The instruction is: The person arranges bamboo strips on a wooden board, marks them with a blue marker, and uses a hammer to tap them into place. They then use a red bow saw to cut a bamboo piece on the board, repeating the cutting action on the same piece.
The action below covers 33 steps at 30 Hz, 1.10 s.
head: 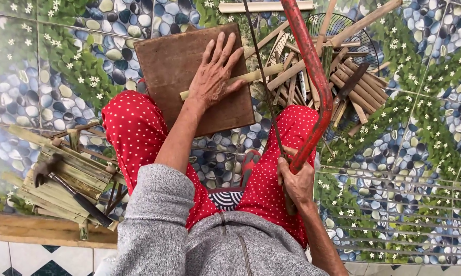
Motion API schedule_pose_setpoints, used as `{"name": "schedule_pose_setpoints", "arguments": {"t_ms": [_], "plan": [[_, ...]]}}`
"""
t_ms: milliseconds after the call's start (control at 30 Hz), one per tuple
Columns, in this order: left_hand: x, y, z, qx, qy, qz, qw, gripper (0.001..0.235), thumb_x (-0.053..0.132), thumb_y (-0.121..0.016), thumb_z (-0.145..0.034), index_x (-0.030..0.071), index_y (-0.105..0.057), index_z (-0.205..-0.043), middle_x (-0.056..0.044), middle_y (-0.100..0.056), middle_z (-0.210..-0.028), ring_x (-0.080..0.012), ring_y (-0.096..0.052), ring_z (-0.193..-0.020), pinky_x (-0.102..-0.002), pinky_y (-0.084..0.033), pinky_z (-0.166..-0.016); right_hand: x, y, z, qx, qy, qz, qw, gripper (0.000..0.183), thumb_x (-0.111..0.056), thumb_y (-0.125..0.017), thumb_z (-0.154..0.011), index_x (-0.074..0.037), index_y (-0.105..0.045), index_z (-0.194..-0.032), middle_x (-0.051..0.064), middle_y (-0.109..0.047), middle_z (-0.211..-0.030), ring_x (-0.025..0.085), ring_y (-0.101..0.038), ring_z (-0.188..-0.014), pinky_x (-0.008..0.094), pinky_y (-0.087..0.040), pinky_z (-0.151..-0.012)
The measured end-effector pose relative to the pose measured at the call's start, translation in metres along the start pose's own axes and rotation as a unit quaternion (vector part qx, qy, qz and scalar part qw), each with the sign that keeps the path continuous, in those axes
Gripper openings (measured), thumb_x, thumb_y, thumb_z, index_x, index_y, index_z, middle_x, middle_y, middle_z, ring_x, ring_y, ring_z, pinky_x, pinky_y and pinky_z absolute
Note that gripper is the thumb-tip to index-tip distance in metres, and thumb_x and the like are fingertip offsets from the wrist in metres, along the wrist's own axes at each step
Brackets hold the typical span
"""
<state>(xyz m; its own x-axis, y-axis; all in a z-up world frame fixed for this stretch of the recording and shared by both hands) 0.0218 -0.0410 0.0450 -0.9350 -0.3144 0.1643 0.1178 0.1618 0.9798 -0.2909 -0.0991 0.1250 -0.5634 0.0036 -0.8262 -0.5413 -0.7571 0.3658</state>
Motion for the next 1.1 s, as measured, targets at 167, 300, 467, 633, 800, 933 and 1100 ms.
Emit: {"name": "schedule_pose_setpoints", "arguments": {"t_ms": [167,300,467,633,800,933,1100], "plan": [[0.0,0.002,0.001,-0.001,0.003,0.003,1.0,0.078,0.057,-0.056,-0.113,0.006,-0.034,-0.167,-0.02,-0.007,-0.171,-0.0401,-0.006,-0.158,-0.054,-0.01,-0.13,0.003,0.005,-0.001,-0.004,0.007,0.004,1.0,0.035,-0.017,-0.06,-0.101,0.0,-0.063,-0.131,0.0,-0.057,-0.058,0.012,-0.053,-0.044,0.029,-0.049,-0.047],[0.0,0.001,0.001,0.007,0.001,0.0,1.0,0.077,0.058,-0.056,-0.113,0.006,-0.036,-0.167,-0.02,-0.008,-0.171,-0.0398,-0.007,-0.158,-0.053,-0.01,-0.13,0.007,0.012,-0.004,-0.012,0.015,0.03,0.999,0.035,-0.019,-0.06,-0.101,0.001,-0.062,-0.13,0.002,-0.06,-0.054,0.013,-0.055,-0.04,0.028,-0.048,-0.043],[-0.001,-0.01,0.004,0.035,-0.017,-0.028,0.999,0.07,0.058,-0.061,-0.112,0.011,-0.043,-0.162,-0.022,-0.005,-0.172,-0.043,-0.005,-0.158,-0.057,-0.009,-0.13,0.01,-0.001,-0.025,-0.01,0.035,0.028,0.999,0.03,-0.013,-0.06,-0.102,0.002,-0.062,-0.128,0.0,-0.058,-0.056,0.012,-0.055,-0.04,0.027,-0.052,-0.04],[0.002,-0.009,0.004,0.041,-0.047,-0.016,0.998,0.042,0.048,-0.062,-0.114,0.017,-0.053,-0.142,-0.027,-0.009,-0.171,-0.0479,-0.008,-0.157,-0.063,-0.008,-0.129,0.023,-0.018,-0.052,-0.002,0.037,-0.01,0.999,0.034,-0.012,-0.06,-0.103,0.001,-0.057,-0.135,0.001,-0.06,-0.066,0.011,-0.056,-0.045,0.024,-0.056,-0.037],[0.008,0.0,0.007,0.021,-0.064,0.003,0.998,0.026,0.038,-0.054,-0.122,0.017,-0.049,-0.136,-0.033,-0.014,-0.169,-0.0532,-0.012,-0.155,-0.067,-0.008,-0.127,0.036,-0.009,-0.037,0.0,0.041,0.019,0.999,0.035,-0.013,-0.057,-0.105,0.002,-0.056,-0.137,-0.001,-0.06,-0.066,0.01,-0.056,-0.045,0.023,-0.053,-0.038],[0.007,-0.007,0.006,0.008,-0.078,0.021,0.997,0.025,0.025,-0.054,-0.119,0.019,-0.048,-0.142,-0.034,-0.012,-0.168,-0.0566,-0.012,-0.153,-0.071,-0.009,-0.125,0.027,-0.015,-0.05,0.005,0.052,0.026,0.998,0.033,-0.011,-0.059,-0.104,0.002,-0.058,-0.135,0.001,-0.06,-0.063,0.011,-0.057,-0.045,0.024,-0.056,-0.039],[0.008,-0.005,0.006,0.016,-0.078,0.037,0.996,0.021,0.032,-0.054,-0.122,0.018,-0.049,-0.136,-0.033,-0.014,-0.168,-0.0562,-0.014,-0.153,-0.071,-0.009,-0.125,0.023,-0.024,-0.057,0.012,0.046,0.037,0.998,0.033,-0.011,-0.06,-0.104,-0.003,-0.059,-0.136,0.001,-0.06,-0.067,0.011,-0.058,-0.05,0.024,-0.058,-0.043]]}}
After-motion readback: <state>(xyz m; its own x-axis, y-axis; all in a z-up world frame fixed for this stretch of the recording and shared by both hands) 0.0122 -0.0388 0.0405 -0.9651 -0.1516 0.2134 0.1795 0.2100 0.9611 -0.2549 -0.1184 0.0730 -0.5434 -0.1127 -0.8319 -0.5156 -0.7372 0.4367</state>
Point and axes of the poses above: each hand's wrist, its own z-axis away from the middle knuckle, its own y-axis out of the back of the hand, x = y × z, the point moved 5 cm from there along -z, towards the middle knuckle
